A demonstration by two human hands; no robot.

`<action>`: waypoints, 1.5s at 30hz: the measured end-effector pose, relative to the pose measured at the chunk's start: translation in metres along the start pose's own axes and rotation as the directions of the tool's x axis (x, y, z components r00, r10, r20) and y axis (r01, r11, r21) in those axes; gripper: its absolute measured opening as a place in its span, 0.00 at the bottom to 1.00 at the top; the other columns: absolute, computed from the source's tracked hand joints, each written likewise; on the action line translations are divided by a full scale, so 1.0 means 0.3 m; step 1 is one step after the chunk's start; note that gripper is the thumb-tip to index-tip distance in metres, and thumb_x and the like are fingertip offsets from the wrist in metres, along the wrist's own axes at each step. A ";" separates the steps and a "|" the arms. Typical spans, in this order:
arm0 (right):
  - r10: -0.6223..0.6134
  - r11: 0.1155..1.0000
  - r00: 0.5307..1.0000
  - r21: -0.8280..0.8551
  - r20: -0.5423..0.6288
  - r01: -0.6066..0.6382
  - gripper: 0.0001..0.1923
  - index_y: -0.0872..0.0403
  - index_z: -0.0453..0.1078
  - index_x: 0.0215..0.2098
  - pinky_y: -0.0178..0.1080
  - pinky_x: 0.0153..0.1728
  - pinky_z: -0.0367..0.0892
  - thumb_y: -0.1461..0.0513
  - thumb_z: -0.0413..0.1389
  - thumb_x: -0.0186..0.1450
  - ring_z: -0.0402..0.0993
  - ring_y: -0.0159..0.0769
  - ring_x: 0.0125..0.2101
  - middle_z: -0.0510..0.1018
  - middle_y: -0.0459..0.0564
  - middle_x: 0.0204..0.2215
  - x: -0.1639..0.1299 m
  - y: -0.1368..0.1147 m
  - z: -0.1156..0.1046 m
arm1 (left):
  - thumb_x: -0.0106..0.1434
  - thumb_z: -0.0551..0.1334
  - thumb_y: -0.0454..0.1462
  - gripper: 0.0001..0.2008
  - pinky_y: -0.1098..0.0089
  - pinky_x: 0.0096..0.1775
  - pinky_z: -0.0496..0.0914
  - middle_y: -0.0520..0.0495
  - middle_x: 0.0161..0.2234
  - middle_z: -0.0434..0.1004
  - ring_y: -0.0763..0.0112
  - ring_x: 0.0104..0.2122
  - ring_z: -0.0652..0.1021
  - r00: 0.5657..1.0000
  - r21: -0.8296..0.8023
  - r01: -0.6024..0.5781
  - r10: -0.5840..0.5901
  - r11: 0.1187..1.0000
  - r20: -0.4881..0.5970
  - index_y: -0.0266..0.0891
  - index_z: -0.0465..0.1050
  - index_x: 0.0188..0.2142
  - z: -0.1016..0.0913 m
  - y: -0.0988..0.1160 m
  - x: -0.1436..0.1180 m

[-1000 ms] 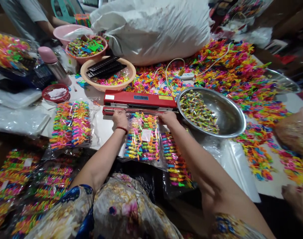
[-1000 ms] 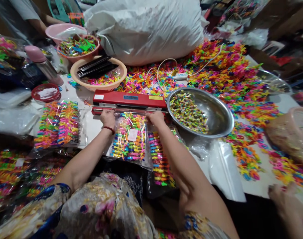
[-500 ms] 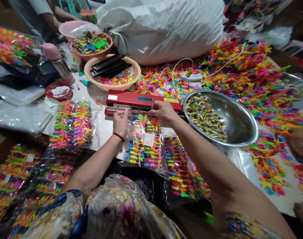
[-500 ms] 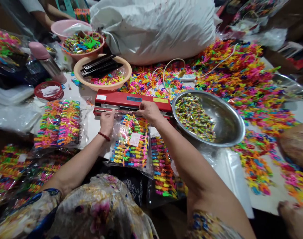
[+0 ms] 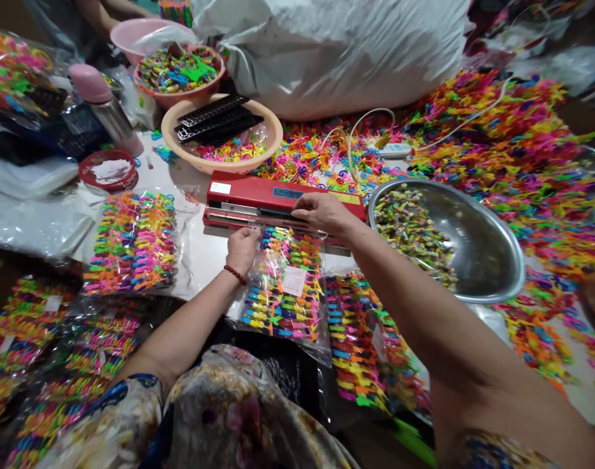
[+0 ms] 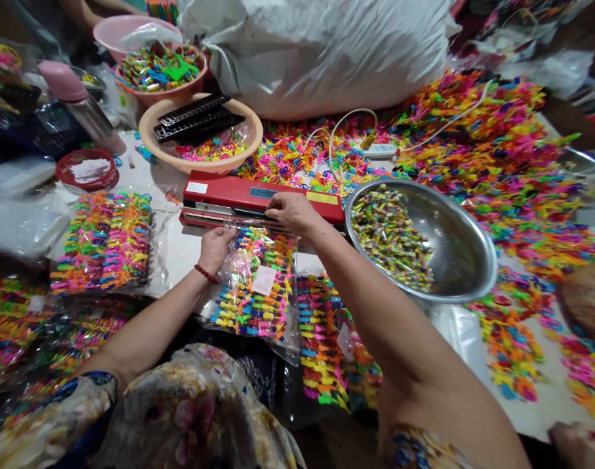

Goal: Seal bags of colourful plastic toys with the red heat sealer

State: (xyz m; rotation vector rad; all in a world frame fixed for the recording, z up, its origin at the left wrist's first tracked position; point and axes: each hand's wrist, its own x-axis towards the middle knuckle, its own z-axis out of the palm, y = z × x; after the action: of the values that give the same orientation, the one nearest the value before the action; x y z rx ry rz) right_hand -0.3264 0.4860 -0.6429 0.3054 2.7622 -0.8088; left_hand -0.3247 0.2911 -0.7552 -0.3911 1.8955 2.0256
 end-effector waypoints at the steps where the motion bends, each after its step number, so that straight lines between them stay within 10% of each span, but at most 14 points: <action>1: 0.004 1.000 1.000 0.014 0.006 -0.004 0.06 0.56 0.77 0.35 0.33 0.31 0.62 0.62 0.59 0.63 0.71 0.32 0.29 0.79 0.46 0.28 0.005 0.004 0.001 | 0.54 0.68 0.38 0.12 0.74 0.26 0.59 0.54 0.17 0.67 0.76 0.21 0.65 1.000 -0.013 0.007 -0.007 1.000 -0.017 0.37 0.71 0.19 0.006 0.002 0.001; 25: -0.036 0.974 0.995 -0.221 0.093 0.056 0.04 0.52 0.82 0.31 0.36 0.31 0.64 0.63 0.63 0.59 0.74 0.38 0.30 0.79 0.48 0.24 0.021 -0.008 0.071 | 0.56 0.64 0.32 0.14 0.73 0.26 0.58 0.55 0.16 0.63 0.76 0.20 0.63 0.994 -0.024 0.112 -0.112 0.993 -0.017 0.38 0.66 0.16 -0.021 0.071 -0.031; 29: -0.044 0.965 0.993 -0.254 0.112 0.072 0.04 0.51 0.82 0.31 0.34 0.30 0.63 0.64 0.63 0.59 0.74 0.36 0.30 0.79 0.46 0.23 0.027 -0.009 0.067 | 0.61 0.64 0.38 0.12 0.72 0.30 0.61 0.53 0.21 0.68 0.73 0.23 0.67 0.984 0.197 -0.147 0.164 0.969 -0.075 0.38 0.70 0.22 -0.082 0.125 -0.050; 33: -0.032 0.954 0.991 -0.293 0.127 0.068 0.05 0.51 0.82 0.32 0.34 0.30 0.63 0.64 0.63 0.60 0.74 0.36 0.29 0.79 0.46 0.23 0.029 -0.023 0.063 | 0.61 0.63 0.35 0.05 0.67 0.41 0.66 0.45 0.29 0.76 0.63 0.33 0.75 0.877 0.619 -0.448 0.450 0.645 0.166 0.38 0.77 0.30 -0.083 0.242 0.018; 39: -0.016 0.944 0.992 -0.325 0.127 0.056 0.05 0.53 0.82 0.35 0.35 0.32 0.63 0.63 0.64 0.61 0.76 0.38 0.33 0.82 0.49 0.30 0.025 -0.036 0.065 | 0.53 0.62 0.27 0.08 0.60 0.45 0.67 0.35 0.30 0.78 0.50 0.40 0.78 0.798 0.803 -0.591 0.195 0.074 0.570 0.34 0.81 0.30 0.036 0.367 0.152; 45: -0.058 0.942 0.992 -0.322 0.116 0.092 0.06 0.53 0.82 0.35 0.34 0.34 0.64 0.64 0.63 0.60 0.77 0.39 0.34 0.82 0.49 0.30 0.037 -0.015 0.073 | 0.49 0.64 0.28 0.07 0.64 0.47 0.66 0.38 0.27 0.78 0.52 0.41 0.78 0.665 0.665 -0.746 0.023 -0.030 0.746 0.39 0.80 0.24 0.055 0.378 0.219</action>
State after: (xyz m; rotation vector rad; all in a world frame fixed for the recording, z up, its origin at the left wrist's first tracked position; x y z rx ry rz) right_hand -0.3344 0.4717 -0.6616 0.0907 2.7595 -0.3578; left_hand -0.4319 0.3053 -0.6793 1.1962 2.5162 0.3124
